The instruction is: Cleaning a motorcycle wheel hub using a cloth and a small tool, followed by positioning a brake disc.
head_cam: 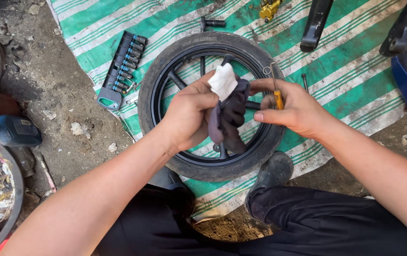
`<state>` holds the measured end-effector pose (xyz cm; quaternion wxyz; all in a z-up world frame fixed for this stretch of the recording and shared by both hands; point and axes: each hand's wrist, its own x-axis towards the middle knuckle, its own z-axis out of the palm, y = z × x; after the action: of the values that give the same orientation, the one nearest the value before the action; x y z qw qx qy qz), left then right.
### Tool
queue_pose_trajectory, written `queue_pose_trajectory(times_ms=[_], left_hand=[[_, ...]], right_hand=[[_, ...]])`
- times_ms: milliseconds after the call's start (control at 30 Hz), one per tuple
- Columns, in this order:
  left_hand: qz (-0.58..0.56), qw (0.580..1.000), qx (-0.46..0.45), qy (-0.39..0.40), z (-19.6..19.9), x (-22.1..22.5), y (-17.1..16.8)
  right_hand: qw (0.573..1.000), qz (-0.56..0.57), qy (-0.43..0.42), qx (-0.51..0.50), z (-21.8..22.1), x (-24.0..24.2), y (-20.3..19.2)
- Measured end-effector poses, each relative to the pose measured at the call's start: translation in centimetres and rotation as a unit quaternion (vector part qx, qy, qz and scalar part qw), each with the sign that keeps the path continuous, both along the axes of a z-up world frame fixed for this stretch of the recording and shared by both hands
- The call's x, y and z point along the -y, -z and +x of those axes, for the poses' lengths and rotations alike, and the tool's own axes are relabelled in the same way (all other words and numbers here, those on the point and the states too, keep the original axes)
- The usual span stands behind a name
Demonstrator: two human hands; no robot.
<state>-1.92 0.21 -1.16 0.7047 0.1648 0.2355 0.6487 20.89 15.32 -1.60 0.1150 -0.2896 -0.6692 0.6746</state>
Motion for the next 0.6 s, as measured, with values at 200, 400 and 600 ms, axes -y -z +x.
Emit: queue_pose_trajectory(times_ms=[200, 400, 600], left_hand=[[-0.001, 0.998, -0.029, 0.058, -0.1, -0.1, -0.4], [-0.006, 0.997, -0.079, 0.025, -0.2, 0.0, 0.3], [-0.047, 0.978, -0.195, -0.059, 0.8, 0.1, -0.5]], right_hand=[[0.997, 0.002, -0.059, -0.055, -0.1, -0.6, 1.0], [0.988, -0.101, -0.084, -0.080, 1.5, -2.5, 2.0], [0.906, -0.385, -0.065, -0.165, 2.6, -3.2, 1.4]])
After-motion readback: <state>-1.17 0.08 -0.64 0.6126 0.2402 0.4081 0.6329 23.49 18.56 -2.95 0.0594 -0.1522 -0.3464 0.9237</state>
